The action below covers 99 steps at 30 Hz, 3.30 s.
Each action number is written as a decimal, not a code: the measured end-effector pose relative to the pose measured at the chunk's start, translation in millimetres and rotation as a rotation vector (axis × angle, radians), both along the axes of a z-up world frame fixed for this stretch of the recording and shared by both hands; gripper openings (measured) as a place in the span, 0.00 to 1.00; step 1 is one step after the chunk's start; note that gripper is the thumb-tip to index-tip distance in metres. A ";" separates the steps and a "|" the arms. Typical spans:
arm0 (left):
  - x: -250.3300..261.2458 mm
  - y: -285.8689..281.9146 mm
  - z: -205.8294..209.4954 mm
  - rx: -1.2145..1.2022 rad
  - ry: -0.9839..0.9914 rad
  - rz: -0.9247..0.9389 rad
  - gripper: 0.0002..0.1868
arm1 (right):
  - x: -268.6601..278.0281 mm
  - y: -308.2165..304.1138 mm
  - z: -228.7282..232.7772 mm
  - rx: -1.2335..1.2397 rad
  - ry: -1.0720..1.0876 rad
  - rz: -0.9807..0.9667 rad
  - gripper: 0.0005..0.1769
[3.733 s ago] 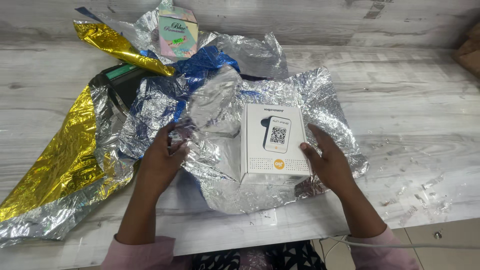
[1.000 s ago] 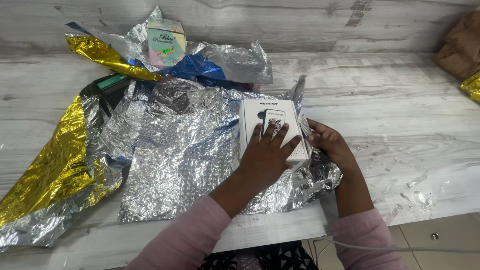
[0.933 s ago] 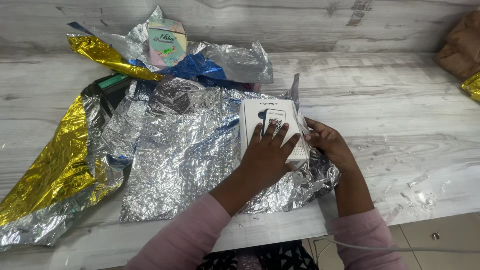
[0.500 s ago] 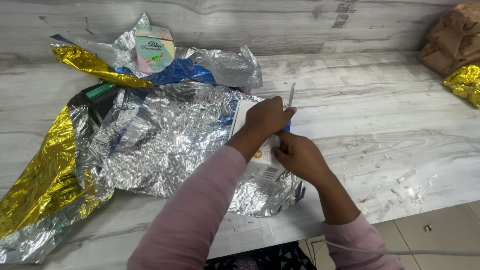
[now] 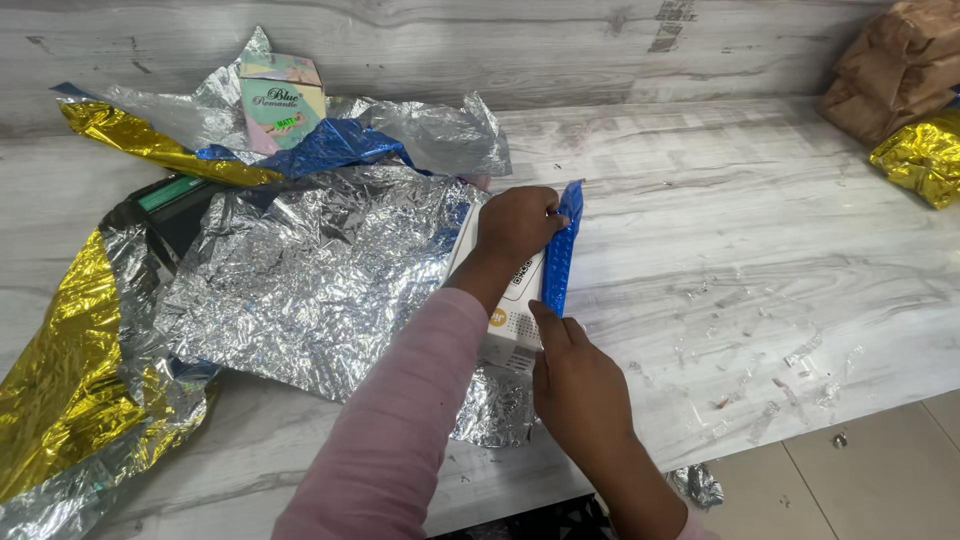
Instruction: The person wraps a small white box with blue metallic foil on a light-colored countertop. They fold the foil around the box, crease edges, and secure the ends with clear tape, completing the wrap by the end of the clip.
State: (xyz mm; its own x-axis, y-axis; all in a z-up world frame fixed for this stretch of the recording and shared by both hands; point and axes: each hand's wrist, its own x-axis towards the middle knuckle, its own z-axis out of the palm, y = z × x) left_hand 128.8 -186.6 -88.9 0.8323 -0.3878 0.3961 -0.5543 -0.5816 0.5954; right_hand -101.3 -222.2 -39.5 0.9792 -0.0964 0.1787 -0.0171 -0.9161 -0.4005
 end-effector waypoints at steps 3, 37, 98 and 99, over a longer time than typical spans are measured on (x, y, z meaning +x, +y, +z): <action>-1.7 1.5 3.4 -0.041 -0.070 0.019 0.13 | -3.1 9.0 -7.3 -0.020 -0.025 -0.016 0.31; -15.3 9.4 16.1 -0.183 0.149 -0.025 0.21 | 37.0 -56.3 -53.8 -0.050 -0.261 0.194 0.25; -151.3 108.6 -8.7 0.127 -0.219 -0.093 0.28 | 119.4 -85.1 -39.9 -0.148 -0.368 0.116 0.29; -151.5 108.3 -8.7 0.124 -0.214 -0.095 0.28 | 109.6 -82.3 -36.9 -0.190 -0.422 0.119 0.29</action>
